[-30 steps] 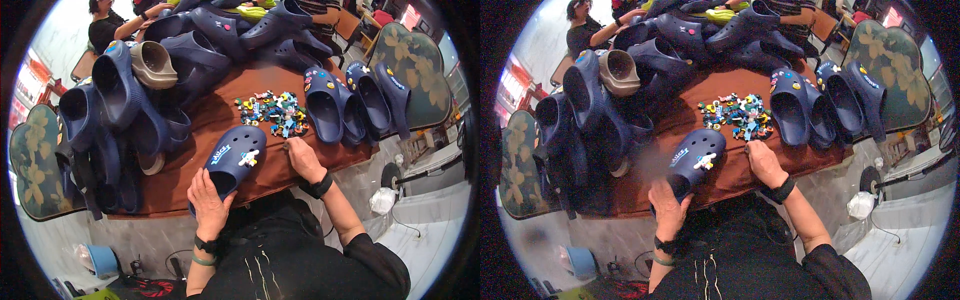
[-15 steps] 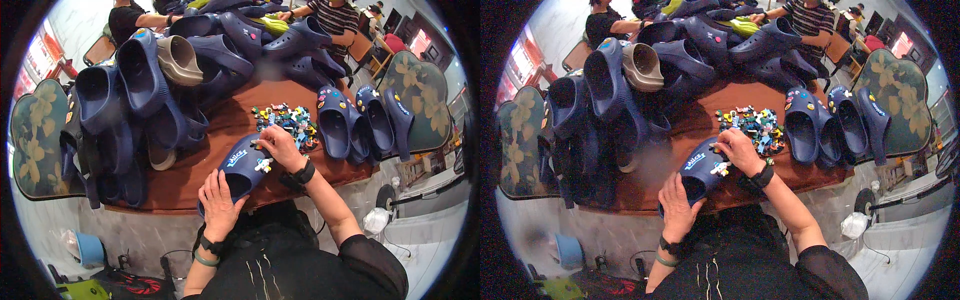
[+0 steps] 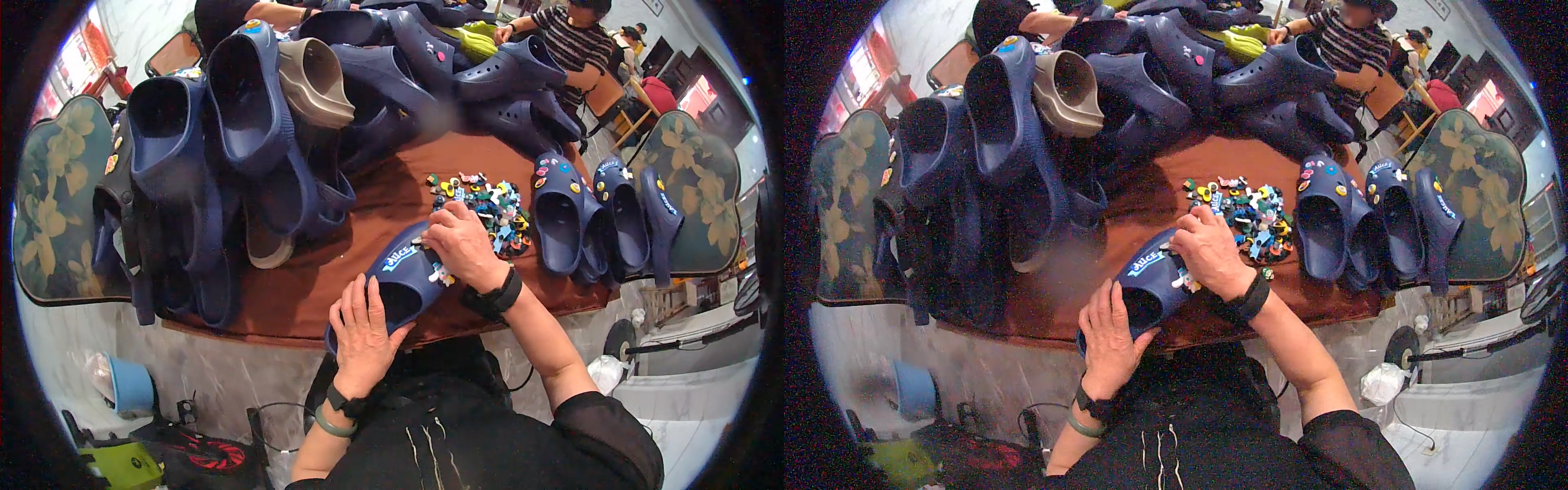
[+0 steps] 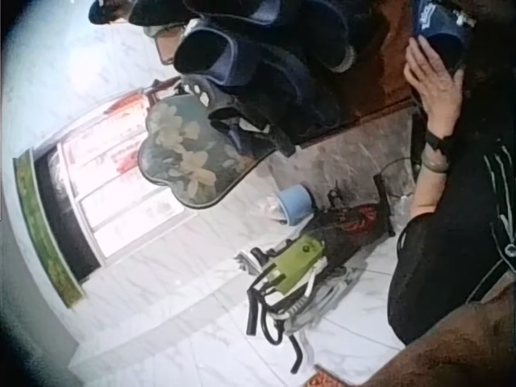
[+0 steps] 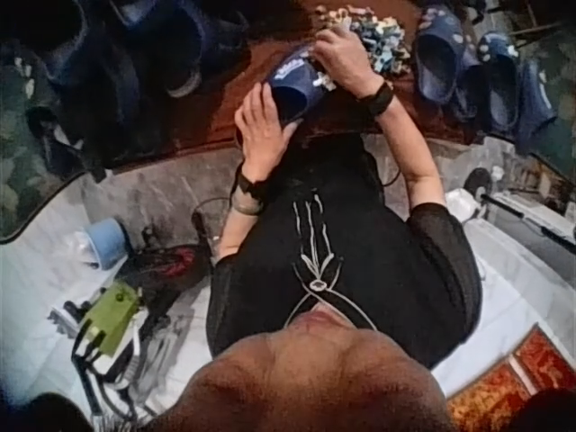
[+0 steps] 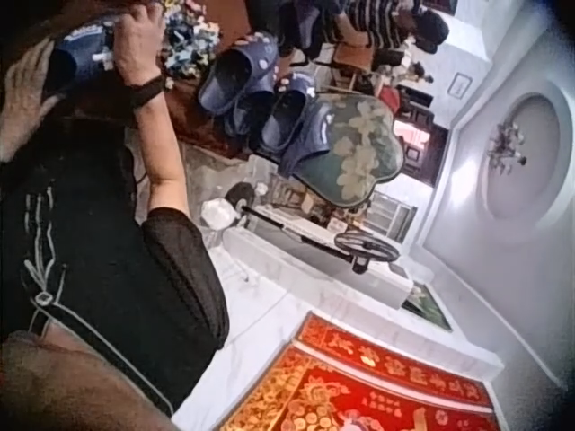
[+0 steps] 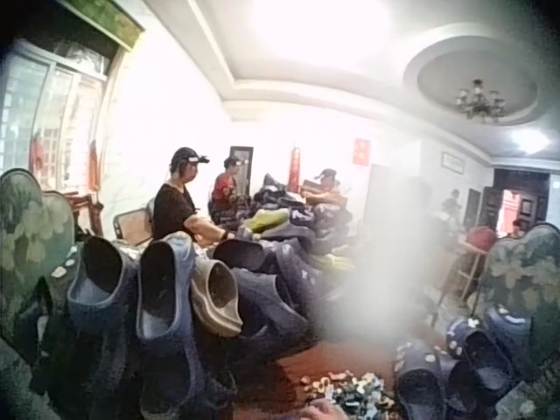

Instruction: Attaching decorative charms into the holes of blue clogs.

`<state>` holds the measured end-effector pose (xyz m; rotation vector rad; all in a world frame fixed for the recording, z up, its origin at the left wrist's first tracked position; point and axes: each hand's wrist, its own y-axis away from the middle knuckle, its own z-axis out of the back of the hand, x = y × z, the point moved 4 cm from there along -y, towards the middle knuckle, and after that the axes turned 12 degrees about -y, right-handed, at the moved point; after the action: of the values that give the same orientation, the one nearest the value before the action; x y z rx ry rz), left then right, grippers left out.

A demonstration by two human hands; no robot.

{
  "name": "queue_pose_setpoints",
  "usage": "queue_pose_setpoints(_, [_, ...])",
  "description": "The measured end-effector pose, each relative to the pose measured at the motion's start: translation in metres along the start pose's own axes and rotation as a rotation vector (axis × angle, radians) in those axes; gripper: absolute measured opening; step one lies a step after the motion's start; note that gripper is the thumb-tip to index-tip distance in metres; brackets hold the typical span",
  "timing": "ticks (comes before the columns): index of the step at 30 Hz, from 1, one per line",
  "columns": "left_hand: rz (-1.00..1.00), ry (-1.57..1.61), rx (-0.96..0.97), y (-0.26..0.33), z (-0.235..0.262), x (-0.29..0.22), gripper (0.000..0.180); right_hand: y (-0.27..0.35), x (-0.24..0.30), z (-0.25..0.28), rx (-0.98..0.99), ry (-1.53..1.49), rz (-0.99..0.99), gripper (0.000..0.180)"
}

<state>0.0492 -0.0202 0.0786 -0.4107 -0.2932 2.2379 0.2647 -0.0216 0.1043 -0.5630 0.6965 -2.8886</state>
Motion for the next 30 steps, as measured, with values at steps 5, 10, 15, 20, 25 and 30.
queue_pose_setpoints(5, [-0.007, 0.0, 0.031, -0.002, 0.003, 0.001, 0.1, 0.004, 0.006, 0.003, 0.102, 0.074, 0.064, 0.01])
queue_pose_setpoints(10, [-0.004, -0.026, 0.047, -0.001, 0.003, 0.001, 0.1, -0.003, 0.012, 0.01, 0.189, 0.097, 0.121, 0.015])
queue_pose_setpoints(15, [-0.006, -0.027, 0.051, -0.002, 0.002, -0.001, 0.099, -0.017, 0.012, 0.001, 0.52, 0.204, 0.127, 0.012])
queue_pose_setpoints(20, [0.024, 0.009, 0.05, -0.001, 0.001, -0.001, 0.096, -0.017, -0.012, 0.022, 0.376, -0.073, 0.141, 0.012])
queue_pose_setpoints(25, [0.011, -0.013, 0.03, 0.003, -0.002, 0.0, 0.095, 0.034, -0.092, 0.086, -0.249, -0.055, -0.254, 0.009])
queue_pose_setpoints(30, [0.009, -0.055, 0.027, 0.003, -0.003, -0.002, 0.092, 0.081, -0.1, 0.077, -0.063, 0.023, -0.344, 0.004])
